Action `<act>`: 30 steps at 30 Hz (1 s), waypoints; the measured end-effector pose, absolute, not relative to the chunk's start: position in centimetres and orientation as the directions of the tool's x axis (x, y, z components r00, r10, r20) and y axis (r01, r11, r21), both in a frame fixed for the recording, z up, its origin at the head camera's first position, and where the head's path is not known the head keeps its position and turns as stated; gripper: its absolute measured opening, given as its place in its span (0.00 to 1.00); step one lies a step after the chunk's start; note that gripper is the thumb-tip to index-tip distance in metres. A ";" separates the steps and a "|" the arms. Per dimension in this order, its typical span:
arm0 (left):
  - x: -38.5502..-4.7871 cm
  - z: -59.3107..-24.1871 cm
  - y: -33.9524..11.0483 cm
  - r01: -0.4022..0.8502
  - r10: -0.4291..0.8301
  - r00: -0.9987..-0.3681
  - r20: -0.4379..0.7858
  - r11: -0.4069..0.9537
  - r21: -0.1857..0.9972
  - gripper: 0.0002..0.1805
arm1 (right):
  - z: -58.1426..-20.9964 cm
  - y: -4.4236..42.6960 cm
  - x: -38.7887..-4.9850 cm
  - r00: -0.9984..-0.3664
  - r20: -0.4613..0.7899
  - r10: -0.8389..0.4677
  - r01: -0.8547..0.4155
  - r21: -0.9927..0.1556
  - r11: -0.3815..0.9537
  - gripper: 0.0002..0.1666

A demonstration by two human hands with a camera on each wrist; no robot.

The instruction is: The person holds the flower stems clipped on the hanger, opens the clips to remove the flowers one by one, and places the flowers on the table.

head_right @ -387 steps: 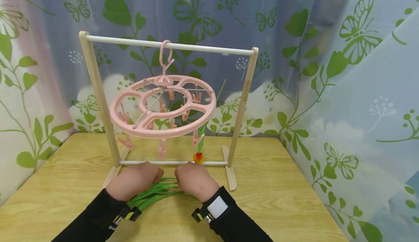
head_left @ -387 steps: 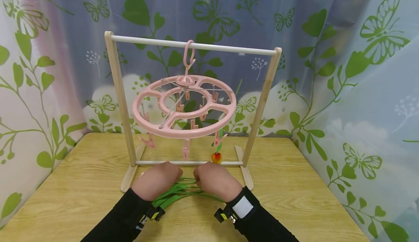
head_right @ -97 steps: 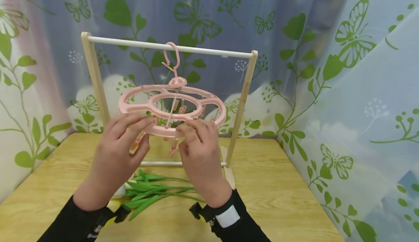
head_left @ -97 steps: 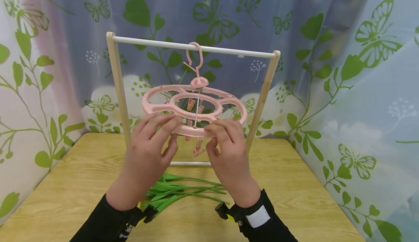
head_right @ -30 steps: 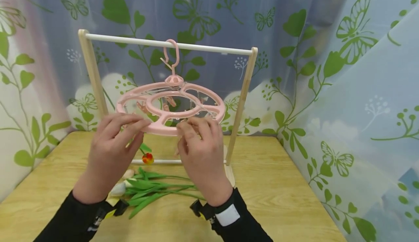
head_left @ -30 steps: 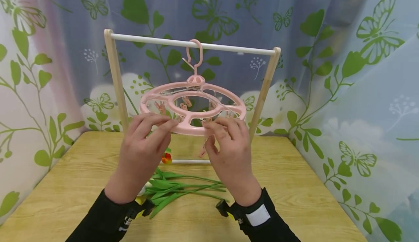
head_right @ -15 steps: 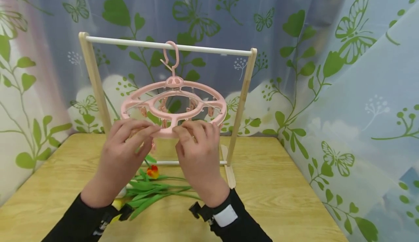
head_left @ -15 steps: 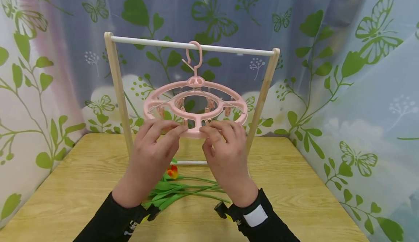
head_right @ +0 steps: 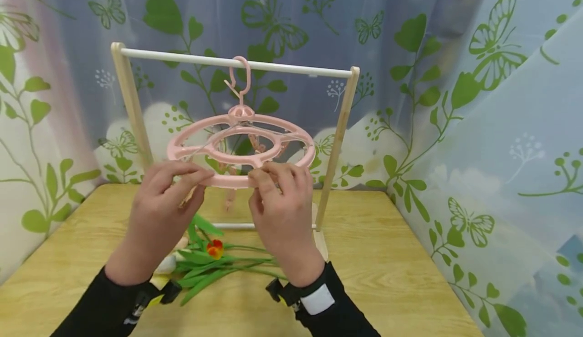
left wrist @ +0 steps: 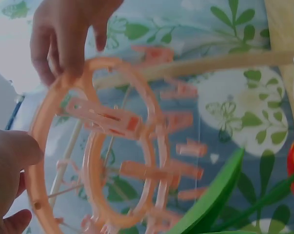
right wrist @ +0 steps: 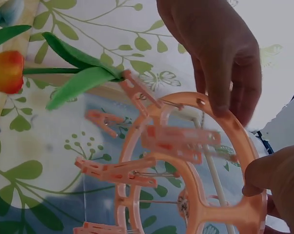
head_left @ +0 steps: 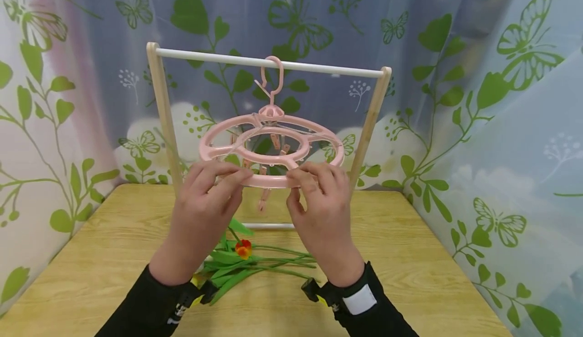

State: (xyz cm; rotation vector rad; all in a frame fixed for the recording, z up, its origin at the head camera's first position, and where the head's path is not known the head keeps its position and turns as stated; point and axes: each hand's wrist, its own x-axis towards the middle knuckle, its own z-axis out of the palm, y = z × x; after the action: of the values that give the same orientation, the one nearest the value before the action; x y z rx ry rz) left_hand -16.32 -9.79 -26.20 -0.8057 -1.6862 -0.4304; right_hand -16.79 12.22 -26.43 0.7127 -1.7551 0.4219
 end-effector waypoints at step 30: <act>-15.9 -26.3 -9.1 0.668 0.251 -0.076 0.965 0.731 -0.138 0.13 | -26.6 12.2 -16.8 -0.146 0.960 -0.238 -0.698 0.070 0.713 0.14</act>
State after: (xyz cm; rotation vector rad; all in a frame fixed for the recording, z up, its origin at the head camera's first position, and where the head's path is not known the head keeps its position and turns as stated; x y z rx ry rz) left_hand -15.90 -9.07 -26.26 -0.7483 -1.6530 -0.4037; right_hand -16.80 12.18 -26.58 0.7531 -1.7129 0.4745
